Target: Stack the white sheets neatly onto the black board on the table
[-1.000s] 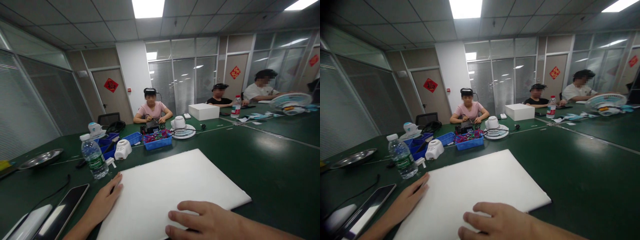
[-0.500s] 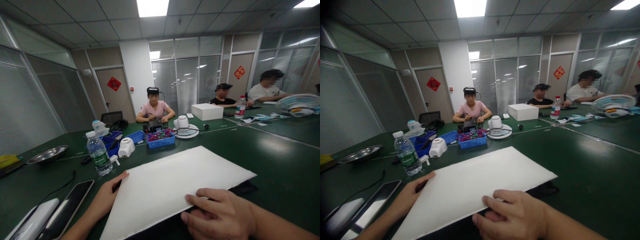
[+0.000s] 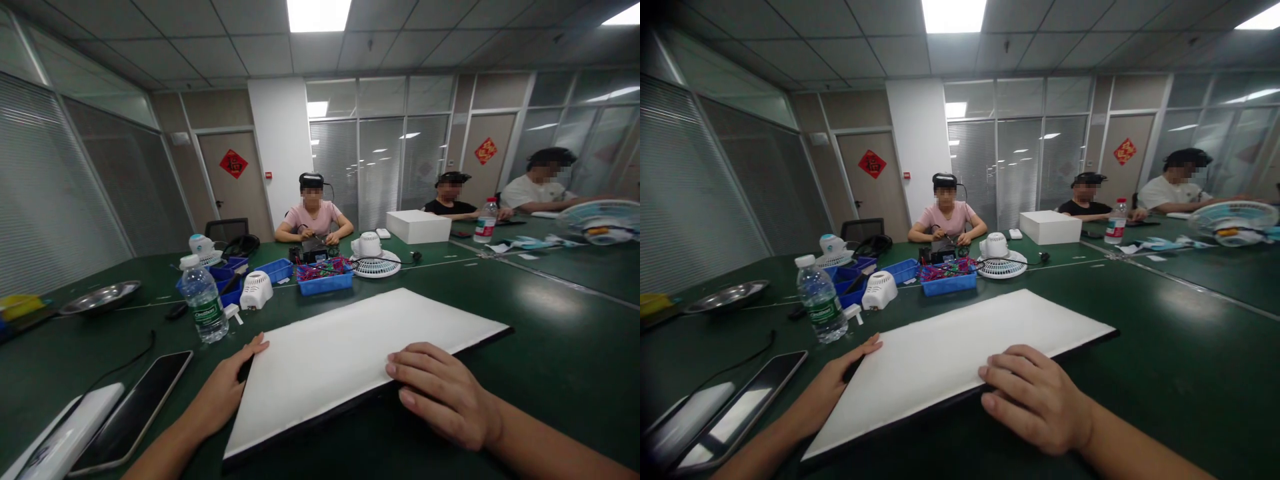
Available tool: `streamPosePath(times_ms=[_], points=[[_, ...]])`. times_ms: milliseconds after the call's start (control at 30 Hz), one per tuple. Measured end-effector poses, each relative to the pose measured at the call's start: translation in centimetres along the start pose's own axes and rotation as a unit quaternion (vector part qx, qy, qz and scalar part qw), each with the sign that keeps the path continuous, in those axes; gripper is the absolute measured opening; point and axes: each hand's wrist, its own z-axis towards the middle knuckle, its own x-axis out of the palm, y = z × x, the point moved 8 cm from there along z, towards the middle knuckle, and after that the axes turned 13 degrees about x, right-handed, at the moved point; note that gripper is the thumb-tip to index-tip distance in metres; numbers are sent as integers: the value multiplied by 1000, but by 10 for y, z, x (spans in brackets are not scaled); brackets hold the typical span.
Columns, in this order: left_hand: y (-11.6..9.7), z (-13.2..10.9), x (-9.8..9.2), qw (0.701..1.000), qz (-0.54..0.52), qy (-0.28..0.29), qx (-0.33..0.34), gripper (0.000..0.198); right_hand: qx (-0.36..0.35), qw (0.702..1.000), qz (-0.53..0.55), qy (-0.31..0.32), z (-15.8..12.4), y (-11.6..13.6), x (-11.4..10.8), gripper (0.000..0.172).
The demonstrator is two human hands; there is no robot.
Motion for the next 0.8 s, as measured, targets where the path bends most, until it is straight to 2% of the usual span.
streamPosePath(times_ms=[133, 200, 333, 433, 600, 733, 800], points=[[-6, -1, -1, 1000, 1, 0, 3, 60, 41, 999, -33, -7, -3, -6, 5, 36], [-8, -1, -1, 1000, -1, 3, -1, 60, 67, 996, -52, -11, -1, -8, 3, 28], [-6, -1, -1, 1000, -5, 5, -6, 63, 87, 994, -69, -22, 8, -7, -4, 19], [-3, -2, -6, 1000, -3, -24, 7, 68, 113, 991, -72, -29, 23, -13, -15, 20], [-5, -4, -14, 998, 9, -58, 18, 75, 169, 978, -125, -5, 47, -22, -59, 17], [-7, -6, -11, 998, 49, -28, 5, 75, 188, 952, -236, 52, 46, -12, -101, 20], [-4, -7, -7, 998, 70, -7, -2, 77, 228, 926, -300, 31, 37, -12, -124, 26]])
